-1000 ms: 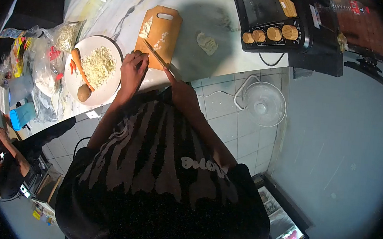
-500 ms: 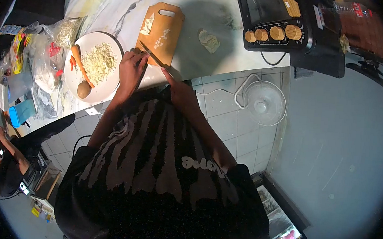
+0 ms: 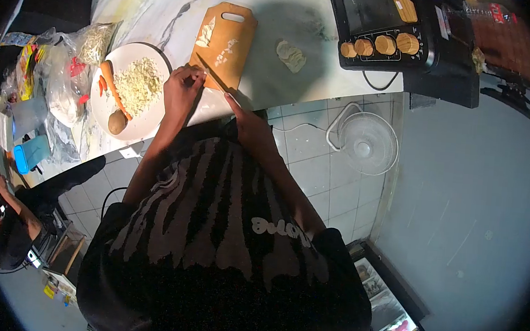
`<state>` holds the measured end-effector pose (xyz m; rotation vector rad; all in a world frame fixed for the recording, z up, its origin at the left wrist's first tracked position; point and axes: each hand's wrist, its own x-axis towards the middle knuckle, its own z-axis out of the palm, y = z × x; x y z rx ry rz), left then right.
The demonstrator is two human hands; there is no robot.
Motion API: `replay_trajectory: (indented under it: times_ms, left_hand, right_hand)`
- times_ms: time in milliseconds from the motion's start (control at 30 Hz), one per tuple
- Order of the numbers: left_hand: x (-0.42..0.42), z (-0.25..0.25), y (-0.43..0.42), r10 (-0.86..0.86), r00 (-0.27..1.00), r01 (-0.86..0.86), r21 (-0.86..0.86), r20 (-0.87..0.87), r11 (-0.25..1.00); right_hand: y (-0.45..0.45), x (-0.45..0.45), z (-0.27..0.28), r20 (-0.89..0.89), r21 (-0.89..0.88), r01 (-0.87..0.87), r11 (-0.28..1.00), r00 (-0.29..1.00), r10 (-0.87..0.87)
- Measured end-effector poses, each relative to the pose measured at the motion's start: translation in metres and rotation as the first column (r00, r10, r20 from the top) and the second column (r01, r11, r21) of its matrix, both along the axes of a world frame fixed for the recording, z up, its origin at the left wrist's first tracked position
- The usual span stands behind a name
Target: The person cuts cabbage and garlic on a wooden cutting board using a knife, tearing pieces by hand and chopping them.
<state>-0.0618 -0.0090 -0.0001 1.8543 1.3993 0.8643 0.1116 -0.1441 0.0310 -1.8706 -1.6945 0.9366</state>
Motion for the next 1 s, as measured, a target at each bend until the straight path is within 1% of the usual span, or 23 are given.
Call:
replay_trajectory:
  times_ms: [67, 100, 167, 200, 267, 300, 367, 400, 467, 567, 700, 767, 900, 967, 1000]
  left_hand:
    - [-0.003, -0.001, 0.001, 0.014, 1.0, -0.016, -0.085, -0.028, 0.996]
    - [-0.003, -0.001, 0.002, 0.011, 1.0, -0.014, -0.085, -0.028, 0.996]
    - [-0.004, -0.003, 0.001, 0.029, 0.999, -0.03, -0.09, -0.013, 0.995]
    - [-0.004, -0.004, 0.001, 0.029, 0.999, -0.03, -0.091, -0.014, 0.995]
    - [-0.004, -0.006, 0.001, 0.041, 0.999, -0.037, -0.14, 0.026, 0.989]
    - [-0.004, -0.005, 0.001, 0.042, 0.999, -0.038, -0.142, 0.025, 0.989]
    - [-0.004, -0.001, 0.0, 0.042, 0.999, -0.041, -0.141, 0.002, 0.989]
    - [-0.004, -0.001, 0.001, 0.041, 0.999, -0.041, -0.139, 0.002, 0.989]
    - [-0.004, -0.002, 0.0, 0.045, 0.999, -0.043, -0.141, 0.008, 0.989]
    - [-0.003, -0.005, -0.001, 0.043, 0.999, -0.04, -0.125, 0.018, 0.991]
    - [-0.002, -0.002, -0.003, 0.048, 0.998, -0.045, -0.092, 0.028, 0.995]
    - [0.0, 0.002, -0.003, 0.061, 0.998, -0.061, -0.084, -0.005, 0.995]
    - [0.003, -0.006, -0.002, 0.064, 0.997, -0.065, -0.033, -0.042, 0.997]
    - [0.004, -0.007, -0.002, 0.037, 0.998, -0.036, 0.021, -0.042, 0.999]
    - [0.004, -0.007, -0.002, 0.037, 0.998, -0.036, 0.021, -0.042, 0.999]
  right_hand:
    - [0.003, 0.0, 0.008, 0.023, -0.115, -0.075, 0.991, 0.997, 0.078]
    - [0.003, 0.001, 0.008, 0.022, -0.115, -0.072, 0.991, 0.997, 0.075]
    - [0.004, 0.001, 0.008, 0.02, -0.22, -0.056, 0.974, 0.998, 0.062]
    - [0.005, 0.001, 0.009, 0.019, -0.221, -0.056, 0.974, 0.998, 0.062]
    - [0.007, 0.001, 0.012, 0.05, -0.274, -0.061, 0.96, 0.996, 0.077]
    - [0.005, 0.002, 0.008, 0.049, -0.276, -0.062, 0.959, 0.996, 0.078]
    - [0.003, 0.001, 0.0, 0.046, -0.132, -0.05, 0.99, 0.997, 0.057]
    - [0.006, 0.0, 0.004, 0.046, -0.13, -0.049, 0.99, 0.997, 0.056]
    - [0.01, 0.0, 0.013, 0.087, -0.204, -0.051, 0.978, 0.994, 0.07]
    - [0.007, -0.005, -0.003, 0.133, -0.177, -0.024, 0.984, 0.99, 0.048]
    - [0.01, -0.006, 0.007, 0.174, -0.181, -0.03, 0.983, 0.983, 0.062]
    - [0.008, -0.002, 0.004, 0.055, -0.208, -0.013, 0.978, 0.998, 0.025]
    - [0.006, -0.001, 0.007, 0.01, -0.167, -0.023, 0.986, 1.0, 0.025]
    - [0.006, -0.001, 0.01, -0.002, -0.162, 0.011, 0.987, 1.0, -0.011]
    - [0.006, 0.0, 0.01, -0.002, -0.162, 0.011, 0.987, 1.0, -0.011]
